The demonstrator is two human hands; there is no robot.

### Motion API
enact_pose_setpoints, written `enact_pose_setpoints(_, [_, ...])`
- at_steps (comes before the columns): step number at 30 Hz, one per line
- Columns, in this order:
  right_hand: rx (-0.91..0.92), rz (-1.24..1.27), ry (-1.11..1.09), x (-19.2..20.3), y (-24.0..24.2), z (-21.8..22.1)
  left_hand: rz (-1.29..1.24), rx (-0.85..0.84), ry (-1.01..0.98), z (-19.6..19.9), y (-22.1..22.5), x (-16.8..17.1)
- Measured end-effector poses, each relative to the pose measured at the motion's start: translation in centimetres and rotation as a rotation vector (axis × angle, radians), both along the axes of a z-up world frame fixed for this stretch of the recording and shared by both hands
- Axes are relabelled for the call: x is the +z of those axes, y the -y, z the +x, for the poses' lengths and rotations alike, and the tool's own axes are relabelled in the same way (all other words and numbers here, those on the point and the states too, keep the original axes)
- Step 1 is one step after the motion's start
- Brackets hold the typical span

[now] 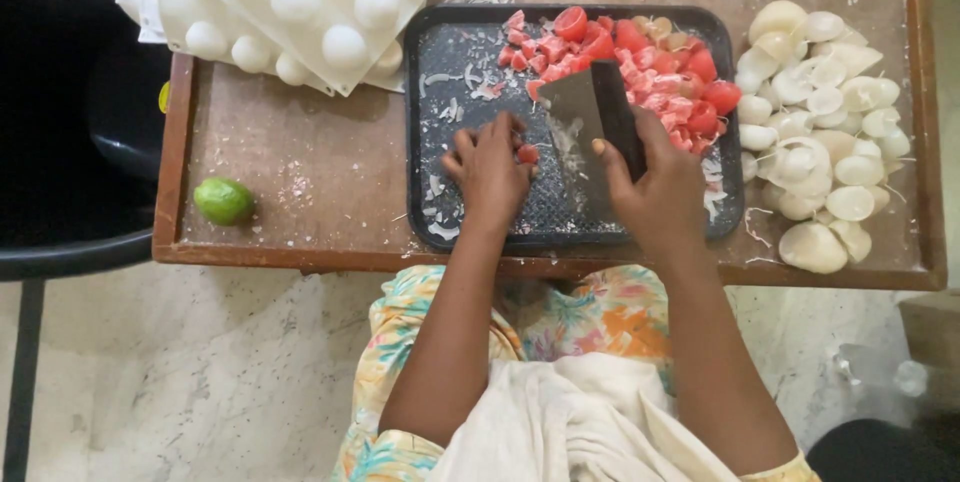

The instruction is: Chopping small red vegetables using a large metal cleaver/scraper.

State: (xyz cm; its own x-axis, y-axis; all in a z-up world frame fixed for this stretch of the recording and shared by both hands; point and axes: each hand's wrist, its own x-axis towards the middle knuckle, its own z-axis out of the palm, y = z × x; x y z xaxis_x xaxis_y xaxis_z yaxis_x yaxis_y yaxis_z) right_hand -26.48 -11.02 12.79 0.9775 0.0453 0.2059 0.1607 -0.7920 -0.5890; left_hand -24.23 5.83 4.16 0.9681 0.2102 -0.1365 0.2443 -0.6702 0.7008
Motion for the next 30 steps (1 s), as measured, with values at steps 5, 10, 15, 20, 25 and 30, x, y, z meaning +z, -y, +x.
enact_pose_setpoints(5, [0.072,-0.061,-0.021,0.8,-2.2,1.1,-0.098,0.007,-0.167,2.3,-4.2,0.3])
enact_pose_setpoints(10, [0.104,-0.183,0.009,-0.1,-2.8,2.4,-0.19,0.216,0.035,3.3,-6.8,0.1])
enact_pose_setpoints(15, [0.11,-0.266,0.027,-0.3,-3.9,2.7,-0.339,0.245,-0.008,3.8,-7.0,1.1])
enact_pose_setpoints(20, [0.127,-0.281,0.027,-0.3,-3.8,2.9,-0.417,0.206,-0.024,3.6,-6.9,1.6])
enact_pose_setpoints(25, [0.1,-0.254,-0.021,0.1,-3.8,2.7,-0.43,0.172,-0.011,3.7,-6.8,1.6])
enact_pose_setpoints(30, [0.127,-0.267,0.041,-0.2,-3.9,2.6,-0.387,0.142,-0.006,3.8,-6.7,1.4])
